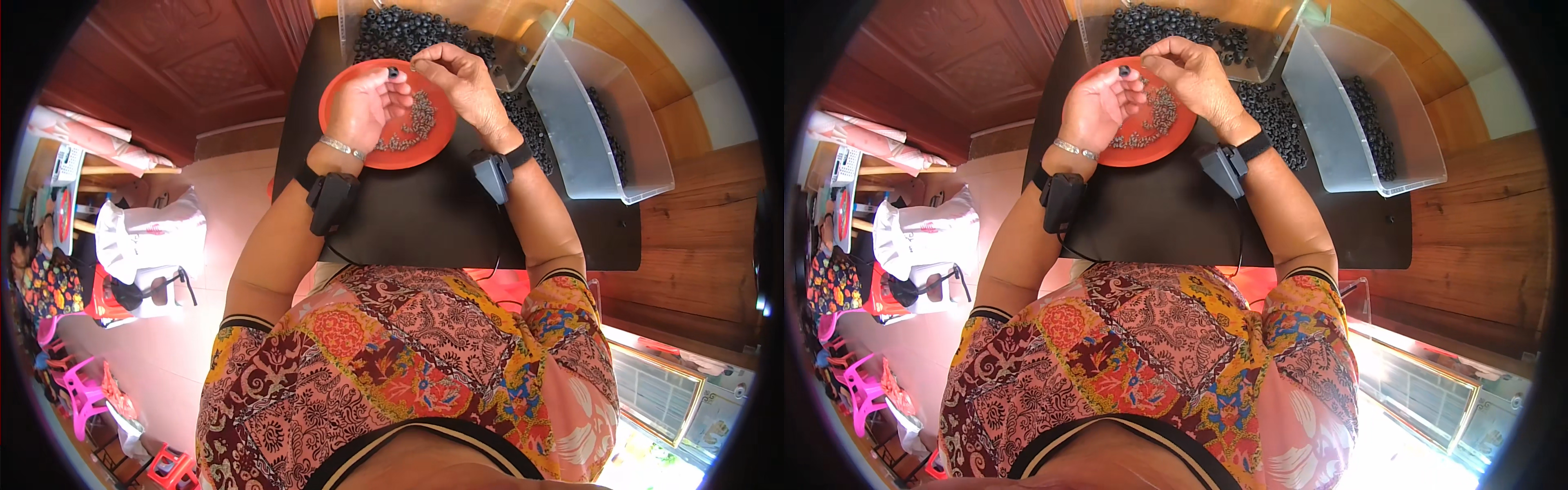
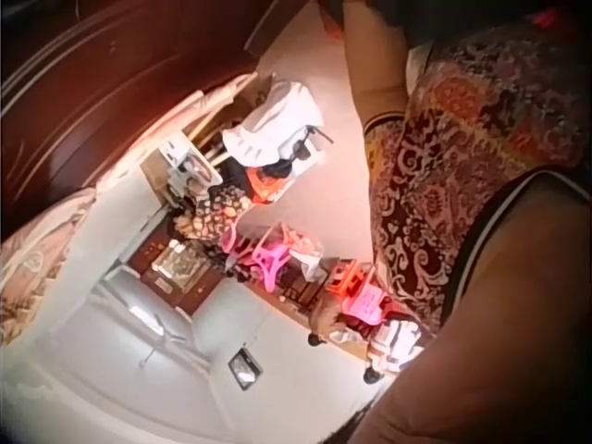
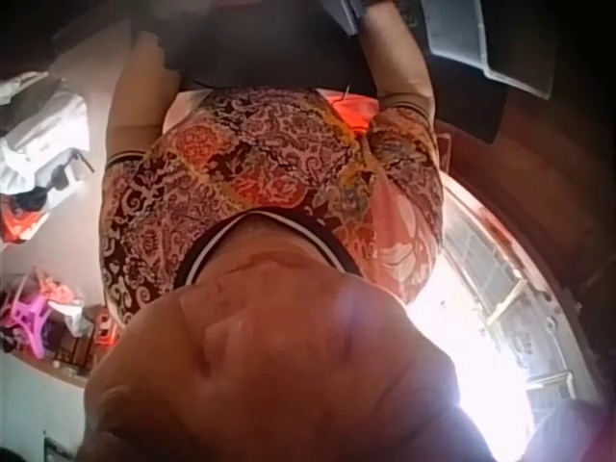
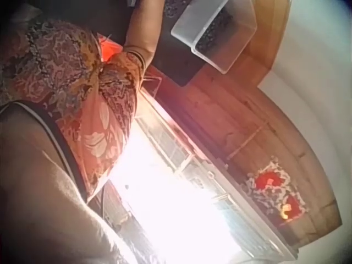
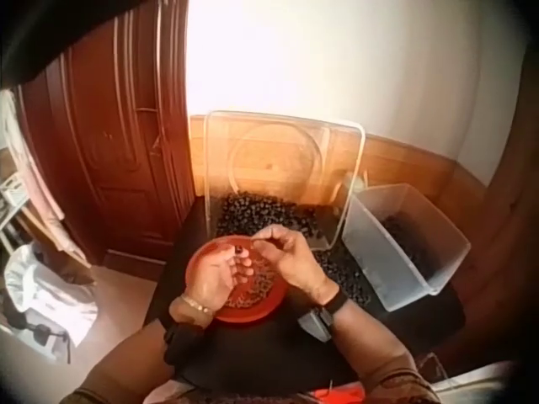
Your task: Assembling small silver metal rings into larger black beads.
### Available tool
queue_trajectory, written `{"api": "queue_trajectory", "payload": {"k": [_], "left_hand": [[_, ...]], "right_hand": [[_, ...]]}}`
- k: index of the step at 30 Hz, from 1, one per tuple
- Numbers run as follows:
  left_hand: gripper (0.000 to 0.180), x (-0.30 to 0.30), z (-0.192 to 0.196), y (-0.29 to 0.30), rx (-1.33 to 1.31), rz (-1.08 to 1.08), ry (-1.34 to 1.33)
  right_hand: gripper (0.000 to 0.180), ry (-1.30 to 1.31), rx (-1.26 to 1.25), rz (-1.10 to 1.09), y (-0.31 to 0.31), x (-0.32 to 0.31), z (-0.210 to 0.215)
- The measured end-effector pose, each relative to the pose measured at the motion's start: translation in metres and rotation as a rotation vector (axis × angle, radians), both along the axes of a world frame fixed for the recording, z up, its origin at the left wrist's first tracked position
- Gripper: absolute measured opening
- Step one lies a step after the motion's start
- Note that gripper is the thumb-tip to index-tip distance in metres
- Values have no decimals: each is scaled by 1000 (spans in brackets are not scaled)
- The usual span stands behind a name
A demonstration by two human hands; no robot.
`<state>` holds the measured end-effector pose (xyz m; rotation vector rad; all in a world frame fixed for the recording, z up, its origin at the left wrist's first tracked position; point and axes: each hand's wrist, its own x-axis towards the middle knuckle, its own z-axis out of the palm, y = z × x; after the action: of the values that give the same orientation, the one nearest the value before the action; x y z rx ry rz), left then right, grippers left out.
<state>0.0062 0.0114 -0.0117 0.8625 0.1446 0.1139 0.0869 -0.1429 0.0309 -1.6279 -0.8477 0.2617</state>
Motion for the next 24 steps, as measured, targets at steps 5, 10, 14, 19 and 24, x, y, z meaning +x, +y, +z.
{"api": "queue_trajectory", "payload": {"k": [5, 10, 14, 19, 24], "left_hand": [[25, -2, -2, -11, 37, -95, -54], [24, -1, -2, -11, 44, -103, -90], [23, -1, 2, -11, 0, -109, -95], [22, 1, -5, -5, 2, -127, -89], [22, 2, -4, -10, 191, -73, -125]], "right_hand": [[13, 147, 75, 76, 3, -6, 0], [12, 186, 87, 78, 1, -6, 3], [11, 281, 184, 151, 2, -5, -5], [10, 343, 183, 120, 6, -7, -5], [12, 388, 112, 161, 1, -1, -4]]}}
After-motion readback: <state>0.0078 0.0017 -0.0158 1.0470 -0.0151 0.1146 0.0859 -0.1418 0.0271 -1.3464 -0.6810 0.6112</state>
